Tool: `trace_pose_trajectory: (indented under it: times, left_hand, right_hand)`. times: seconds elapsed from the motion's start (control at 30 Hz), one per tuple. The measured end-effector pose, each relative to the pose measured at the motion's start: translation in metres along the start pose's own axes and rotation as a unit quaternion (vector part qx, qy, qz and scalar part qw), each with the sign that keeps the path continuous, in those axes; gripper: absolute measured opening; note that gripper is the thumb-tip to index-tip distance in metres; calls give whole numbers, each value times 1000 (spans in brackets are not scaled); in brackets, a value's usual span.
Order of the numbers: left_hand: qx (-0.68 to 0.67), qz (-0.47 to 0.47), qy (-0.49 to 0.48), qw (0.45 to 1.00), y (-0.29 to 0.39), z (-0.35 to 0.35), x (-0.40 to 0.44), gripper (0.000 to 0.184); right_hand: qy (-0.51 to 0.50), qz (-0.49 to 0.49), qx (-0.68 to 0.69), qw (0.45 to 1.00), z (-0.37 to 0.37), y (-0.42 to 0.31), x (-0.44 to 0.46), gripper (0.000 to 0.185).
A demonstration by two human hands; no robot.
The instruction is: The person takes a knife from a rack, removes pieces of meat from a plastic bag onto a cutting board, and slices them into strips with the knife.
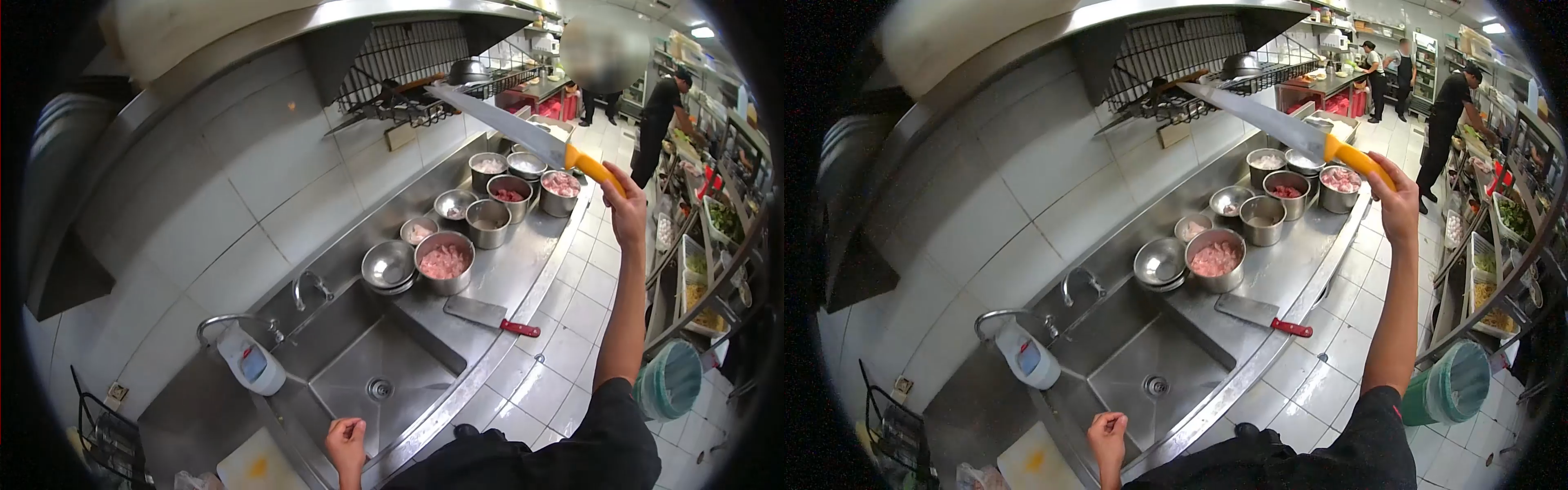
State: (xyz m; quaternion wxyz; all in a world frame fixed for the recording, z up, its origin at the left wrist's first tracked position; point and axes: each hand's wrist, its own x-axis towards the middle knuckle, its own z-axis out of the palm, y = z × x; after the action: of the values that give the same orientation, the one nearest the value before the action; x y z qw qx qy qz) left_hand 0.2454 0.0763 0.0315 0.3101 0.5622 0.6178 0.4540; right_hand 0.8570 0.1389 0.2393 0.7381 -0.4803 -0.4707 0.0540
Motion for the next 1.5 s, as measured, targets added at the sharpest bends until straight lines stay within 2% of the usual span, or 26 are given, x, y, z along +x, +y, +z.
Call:
trace_pose_trajectory:
  times: [0.27,0.4,0.47,0.57,0.67,0.8,0.93,1.0,1.1,1.23,1.33,1.37,1.4,1.47,1.5]
  left_hand:
    - [-3,-10,18,1000,-37,-84,-46,10]
    - [0,-45,73,996,-84,-151,-78,11]
    - [-34,-99,103,989,-106,-182,-94,13]
    - [3,-58,154,986,-128,-225,-117,11]
    - [35,-49,212,975,-125,-273,-138,9]
    - [72,-134,318,936,-128,-332,-166,10]
    - [135,-178,422,878,-131,-383,-184,12]
    - [148,-179,450,863,-130,-402,-195,15]
    - [197,-209,463,839,-150,-433,-209,20]
    - [188,-188,464,845,-179,-458,-213,25]
    - [210,-178,455,847,-215,-481,-210,26]
    - [233,-174,445,847,-229,-492,-209,28]
    - [254,-169,433,848,-243,-503,-208,29]
    - [277,-153,405,858,-270,-526,-200,31]
    - [281,-144,391,865,-281,-537,-196,33]
  right_hand:
    - [-69,22,29,997,43,-47,-102,42]
    - [-138,59,71,986,113,-71,-165,43]
    - [-178,95,70,977,155,-80,-204,43]
    - [-238,175,85,952,228,-86,-273,42]
    - [-316,290,95,898,307,-96,-366,41]
    - [-390,510,215,736,387,-94,-494,35]
    - [-426,604,202,642,436,-129,-568,38]
    - [-439,618,207,618,452,-134,-596,41]
    - [-459,623,204,599,477,-143,-632,44]
    - [-498,593,177,608,493,-152,-670,51]
    - [-514,526,83,672,495,-157,-704,53]
    - [-527,472,73,703,493,-153,-719,59]
    - [-573,407,36,711,490,-155,-727,62]
    - [-645,269,-46,713,486,-164,-743,68]
    - [-680,185,-137,696,489,-169,-752,77]
